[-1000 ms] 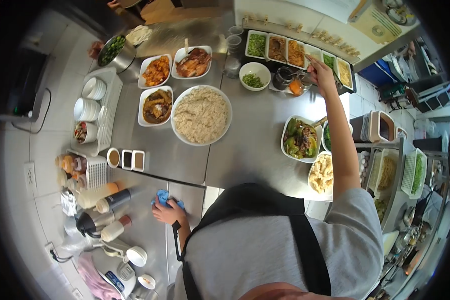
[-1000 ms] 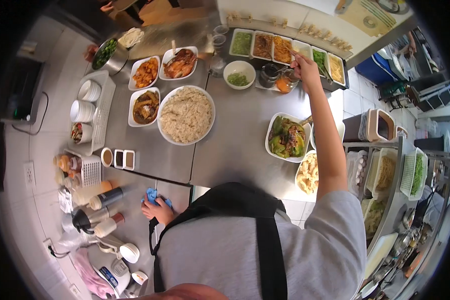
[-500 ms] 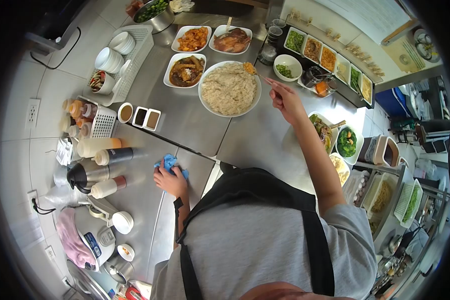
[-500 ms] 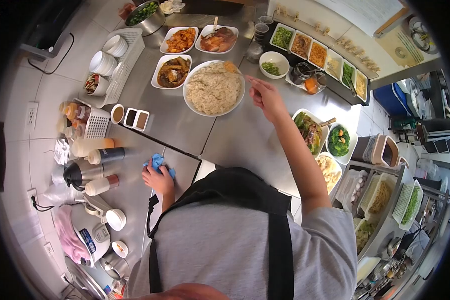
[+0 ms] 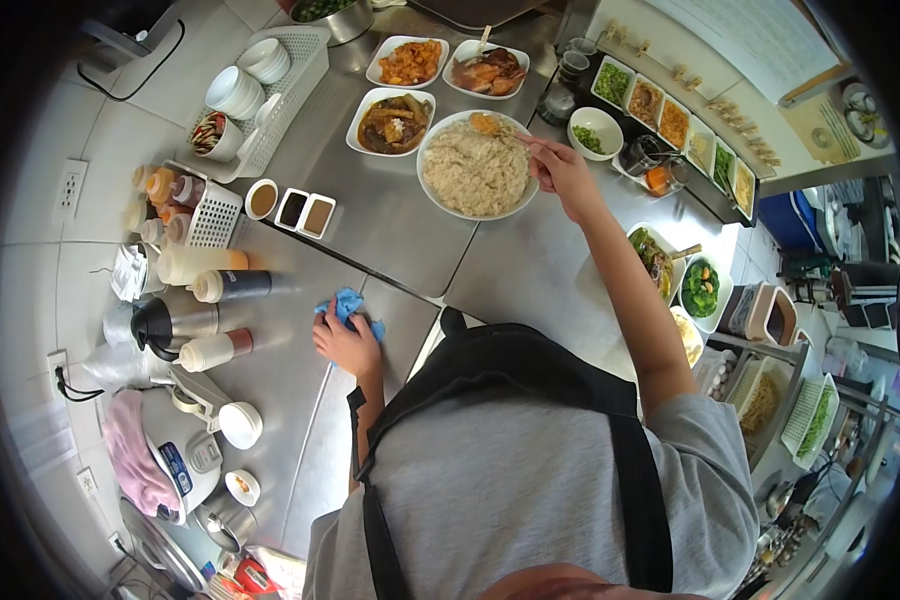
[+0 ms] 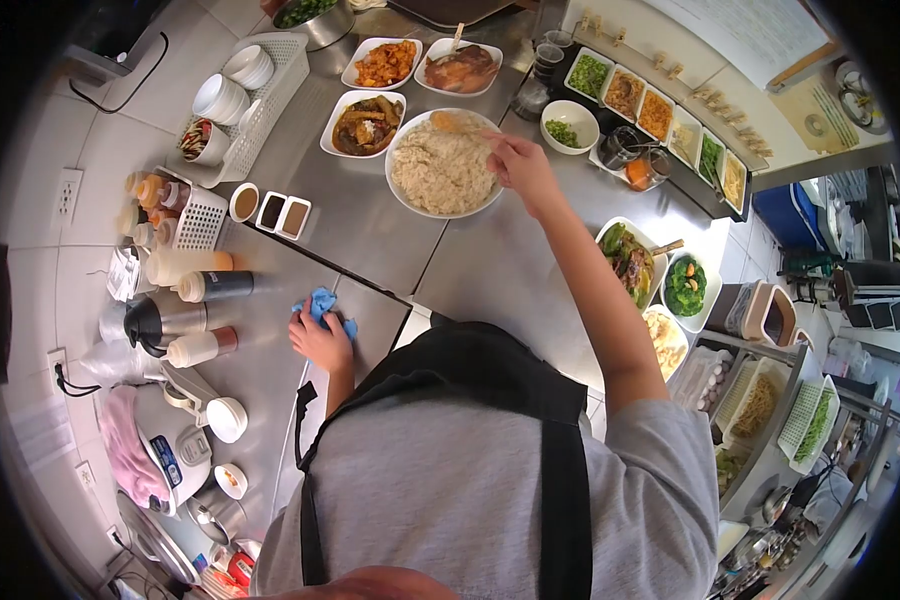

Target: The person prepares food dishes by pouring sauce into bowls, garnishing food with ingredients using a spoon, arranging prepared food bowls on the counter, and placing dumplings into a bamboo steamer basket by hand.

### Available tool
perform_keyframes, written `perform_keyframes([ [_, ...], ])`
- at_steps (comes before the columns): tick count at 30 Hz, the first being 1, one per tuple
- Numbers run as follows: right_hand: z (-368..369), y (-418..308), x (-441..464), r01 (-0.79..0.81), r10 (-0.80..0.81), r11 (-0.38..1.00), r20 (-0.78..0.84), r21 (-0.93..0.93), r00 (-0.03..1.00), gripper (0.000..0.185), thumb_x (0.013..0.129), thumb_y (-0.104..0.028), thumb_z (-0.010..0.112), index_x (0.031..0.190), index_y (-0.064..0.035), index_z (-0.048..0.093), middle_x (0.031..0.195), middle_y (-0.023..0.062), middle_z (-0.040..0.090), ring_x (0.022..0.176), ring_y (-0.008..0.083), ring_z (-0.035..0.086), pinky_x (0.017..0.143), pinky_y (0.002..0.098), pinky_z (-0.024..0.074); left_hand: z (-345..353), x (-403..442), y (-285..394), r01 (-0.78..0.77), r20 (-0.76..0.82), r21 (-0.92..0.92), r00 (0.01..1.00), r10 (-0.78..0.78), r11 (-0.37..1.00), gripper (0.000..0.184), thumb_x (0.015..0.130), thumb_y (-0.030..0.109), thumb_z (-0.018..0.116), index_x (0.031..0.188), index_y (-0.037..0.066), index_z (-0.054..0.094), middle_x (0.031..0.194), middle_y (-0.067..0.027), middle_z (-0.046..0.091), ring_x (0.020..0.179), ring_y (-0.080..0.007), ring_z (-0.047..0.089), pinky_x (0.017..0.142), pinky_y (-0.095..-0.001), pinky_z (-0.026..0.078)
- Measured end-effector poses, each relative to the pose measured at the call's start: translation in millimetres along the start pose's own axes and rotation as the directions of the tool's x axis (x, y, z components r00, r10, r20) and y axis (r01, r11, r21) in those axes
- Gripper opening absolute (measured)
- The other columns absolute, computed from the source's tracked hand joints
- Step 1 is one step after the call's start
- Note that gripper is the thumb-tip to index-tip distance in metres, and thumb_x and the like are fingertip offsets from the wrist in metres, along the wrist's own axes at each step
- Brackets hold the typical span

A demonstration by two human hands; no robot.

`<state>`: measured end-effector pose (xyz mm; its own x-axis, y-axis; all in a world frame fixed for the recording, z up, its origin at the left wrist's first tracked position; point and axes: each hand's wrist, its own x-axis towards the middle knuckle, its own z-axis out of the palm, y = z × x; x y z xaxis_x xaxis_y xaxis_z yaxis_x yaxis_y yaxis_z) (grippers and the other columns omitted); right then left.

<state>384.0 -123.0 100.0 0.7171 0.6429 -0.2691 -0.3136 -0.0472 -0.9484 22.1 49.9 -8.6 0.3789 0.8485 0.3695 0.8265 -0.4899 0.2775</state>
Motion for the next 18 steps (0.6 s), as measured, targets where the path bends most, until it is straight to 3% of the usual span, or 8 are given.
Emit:
perform_keyframes([
  [7, -6, -8, -22, -0.051, 0.043, 0.989, -0.055, -0.141, 0.998, 0.032, 0.096, -0.021, 0.047, 0.121, -0.0039, 0.057, 0.065, -0.0032, 0.045, 0.051, 0.0038, 0.03, 0.046, 0.0196, 0.0253, 1, 0, -1, 0.008, 0.01, -0.014, 1.0, -0.008, 1.0, 0.042, 0.079, 0.024, 0.053, 0.12, 0.016, 0.056, 0.118, -0.0136, 0.05, 0.108, -0.0329, 0.045, 0.091, -0.045, 0.033],
  [10, -14, -7, -29, -0.032, 0.007, 0.979, -0.126, -0.2, 0.992, 0.03, 0.095, -0.017, 0.046, 0.117, -0.0045, 0.061, 0.064, -0.002, 0.05, 0.051, 0.004, 0.036, 0.045, 0.0193, 0.029, 0, 0, 0, -0.002, 0.005, -0.006, 1.0, 0.002, 1.0, 0.041, 0.079, 0.023, 0.052, 0.119, 0.015, 0.057, 0.117, -0.0138, 0.05, 0.106, -0.0326, 0.046, 0.09, -0.0434, 0.033],
  [18, -17, -7, -31, 0.063, -0.112, 0.963, -0.177, -0.263, 0.978, 0.03, 0.095, -0.018, 0.046, 0.118, -0.004, 0.059, 0.063, -0.0034, 0.047, 0.049, 0.0029, 0.033, 0.044, 0.0182, 0.026, 2, -2, -2, -0.016, -0.013, -0.01, 1.0, 0.016, 1.0, 0.04, 0.08, 0.023, 0.051, 0.119, 0.015, 0.057, 0.116, -0.0143, 0.05, 0.105, -0.0328, 0.046, 0.09, -0.0433, 0.033],
])
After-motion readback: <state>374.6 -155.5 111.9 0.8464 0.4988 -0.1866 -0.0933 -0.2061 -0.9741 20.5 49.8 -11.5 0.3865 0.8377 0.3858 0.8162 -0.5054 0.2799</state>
